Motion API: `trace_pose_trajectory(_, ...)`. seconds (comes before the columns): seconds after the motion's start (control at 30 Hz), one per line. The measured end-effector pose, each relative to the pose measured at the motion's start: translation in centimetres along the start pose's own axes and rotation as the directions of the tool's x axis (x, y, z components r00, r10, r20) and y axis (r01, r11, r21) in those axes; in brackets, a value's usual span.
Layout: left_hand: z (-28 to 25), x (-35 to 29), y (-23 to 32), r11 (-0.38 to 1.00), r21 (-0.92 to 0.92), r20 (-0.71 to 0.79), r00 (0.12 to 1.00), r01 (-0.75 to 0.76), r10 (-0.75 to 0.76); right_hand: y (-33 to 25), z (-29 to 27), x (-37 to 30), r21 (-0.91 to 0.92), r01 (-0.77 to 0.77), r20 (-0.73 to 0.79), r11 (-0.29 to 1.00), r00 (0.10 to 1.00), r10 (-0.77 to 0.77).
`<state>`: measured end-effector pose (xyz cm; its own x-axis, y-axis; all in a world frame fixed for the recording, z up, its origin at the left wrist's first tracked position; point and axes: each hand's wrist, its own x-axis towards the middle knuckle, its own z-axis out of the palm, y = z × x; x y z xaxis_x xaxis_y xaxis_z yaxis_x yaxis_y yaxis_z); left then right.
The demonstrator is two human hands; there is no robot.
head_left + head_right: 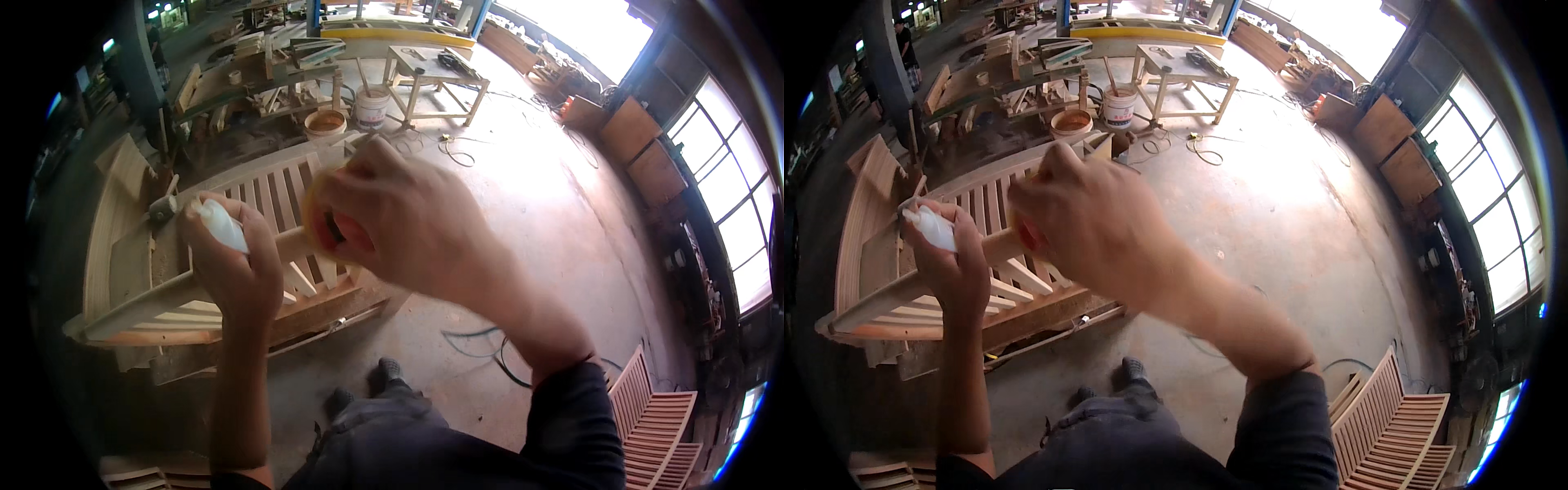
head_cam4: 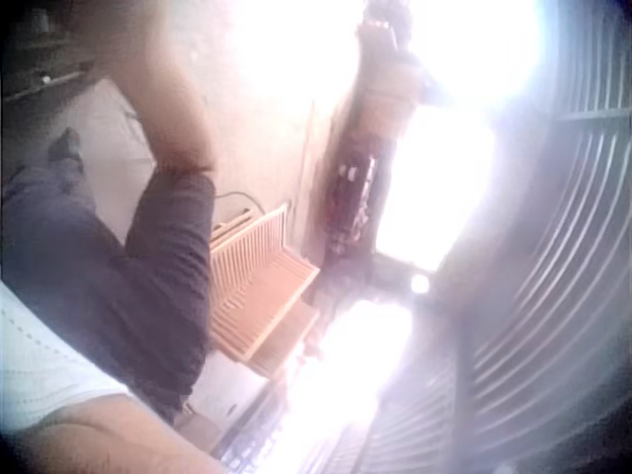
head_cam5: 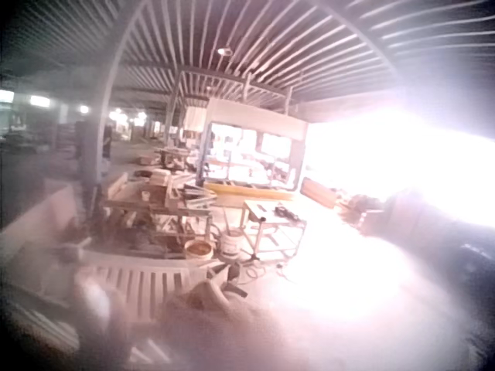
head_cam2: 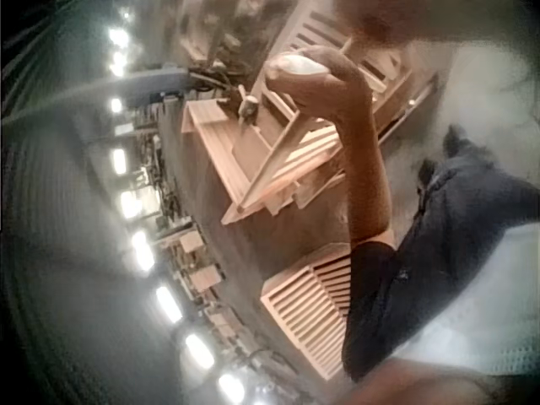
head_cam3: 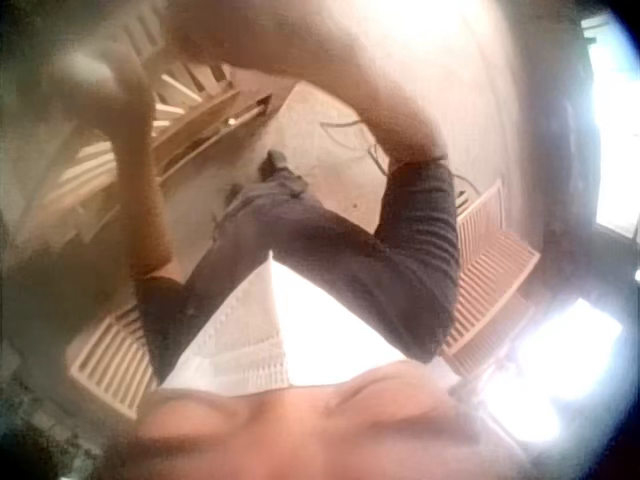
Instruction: The person uses an orbital sander to smooth the edges of a wooden chair frame in a workshop. They apply a liquid from a squeeze bottle to the wood and continue sanding the surface. The person handles multiple chair frames, moving them between a workbench and a stack on the floor.
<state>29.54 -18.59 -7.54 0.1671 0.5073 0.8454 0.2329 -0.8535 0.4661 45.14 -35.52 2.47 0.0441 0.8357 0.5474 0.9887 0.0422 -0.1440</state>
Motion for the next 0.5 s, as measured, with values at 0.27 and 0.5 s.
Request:
trace_pose_trajectory(0.27,0.6,-0.2,1.0,0.909,0.402,-0.012,0.992,-0.109,0.125,6.9,1.3,13.0,0.207,-0.161,0.798,0.965,0.599,-0.072)
trace_pose_trajectory(0.5,1.7,0.4,1.2,0.833,0.482,-0.065,0.937,-0.272,0.344,14.3,11.9,13.0,0.244,-0.475,0.970,0.846,0.125,-0.209)
